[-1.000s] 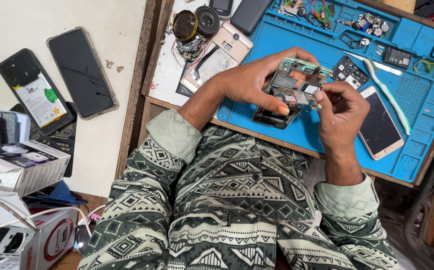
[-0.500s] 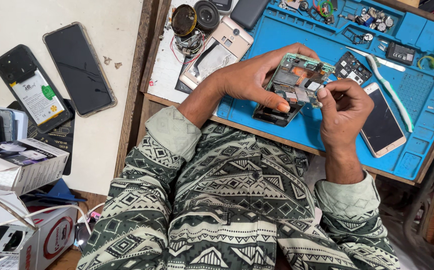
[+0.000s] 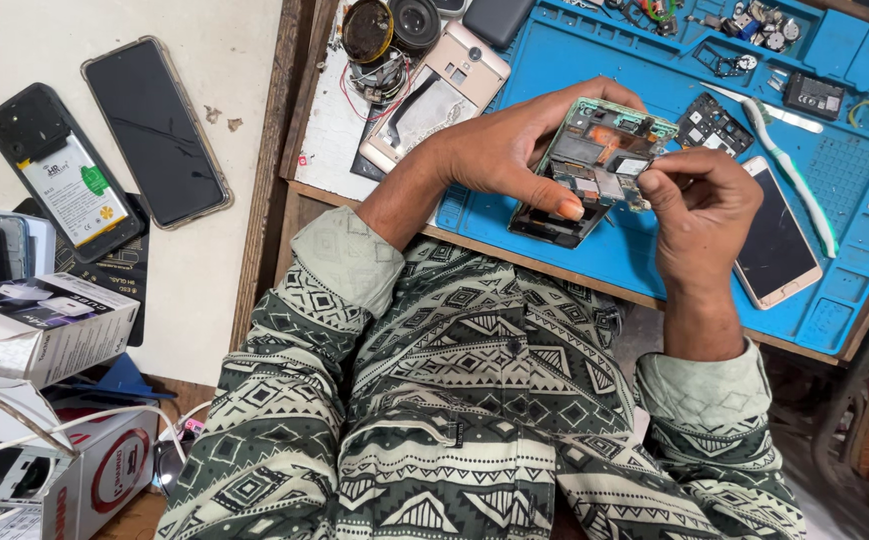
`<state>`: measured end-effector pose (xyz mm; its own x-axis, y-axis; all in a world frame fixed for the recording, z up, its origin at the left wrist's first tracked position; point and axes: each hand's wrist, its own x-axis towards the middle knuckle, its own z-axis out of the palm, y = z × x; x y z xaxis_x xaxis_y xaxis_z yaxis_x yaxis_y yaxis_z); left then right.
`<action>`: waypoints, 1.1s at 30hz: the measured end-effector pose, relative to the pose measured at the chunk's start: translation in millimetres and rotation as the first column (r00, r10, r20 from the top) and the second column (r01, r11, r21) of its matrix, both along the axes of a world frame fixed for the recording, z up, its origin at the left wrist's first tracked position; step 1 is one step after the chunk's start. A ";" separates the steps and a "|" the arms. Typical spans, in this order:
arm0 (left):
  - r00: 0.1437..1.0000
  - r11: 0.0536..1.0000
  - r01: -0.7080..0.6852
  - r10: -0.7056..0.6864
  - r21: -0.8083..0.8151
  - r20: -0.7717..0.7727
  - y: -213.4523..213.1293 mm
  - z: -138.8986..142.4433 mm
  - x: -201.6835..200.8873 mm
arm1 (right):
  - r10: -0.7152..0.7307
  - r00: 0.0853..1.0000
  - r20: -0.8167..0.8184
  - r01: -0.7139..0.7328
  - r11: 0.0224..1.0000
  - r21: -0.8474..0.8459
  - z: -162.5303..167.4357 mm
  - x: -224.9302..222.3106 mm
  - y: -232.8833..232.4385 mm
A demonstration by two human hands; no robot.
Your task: The person works at a repair bench disassembling and reassembling a smartphone, prying components from the phone body by hand and fitting the frame back together. They then plug a charging cable into the reassembled phone, hold it while the realme boot screen appears, and set it down on the bench.
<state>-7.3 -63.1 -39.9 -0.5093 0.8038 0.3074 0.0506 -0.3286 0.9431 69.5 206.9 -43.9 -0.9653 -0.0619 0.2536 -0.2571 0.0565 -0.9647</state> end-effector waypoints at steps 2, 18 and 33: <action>1.000 1.000 0.000 0.000 -0.015 0.009 -0.1 -0.7 -0.5 | 0.022 0.998 0.052 -0.018 0.997 -0.078 -2.6 -1.8 1.5; 0.988 0.999 -0.038 0.037 -0.007 -0.150 0.2 -6.4 -3.4 | 0.112 0.959 0.261 -0.018 0.941 -0.338 -18.5 -7.8 7.9; 0.969 0.992 -0.113 0.096 -0.064 -0.227 3.4 -17.8 -4.5 | 0.048 0.986 0.158 -0.011 0.974 -0.228 -12.2 -8.4 -2.1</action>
<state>-11.8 -59.7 -57.7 -0.5172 0.7750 0.3632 0.2925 -0.2387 0.9260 61.1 204.9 -56.1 -0.9932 -0.0499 0.1055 -0.0955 -0.1728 -0.9803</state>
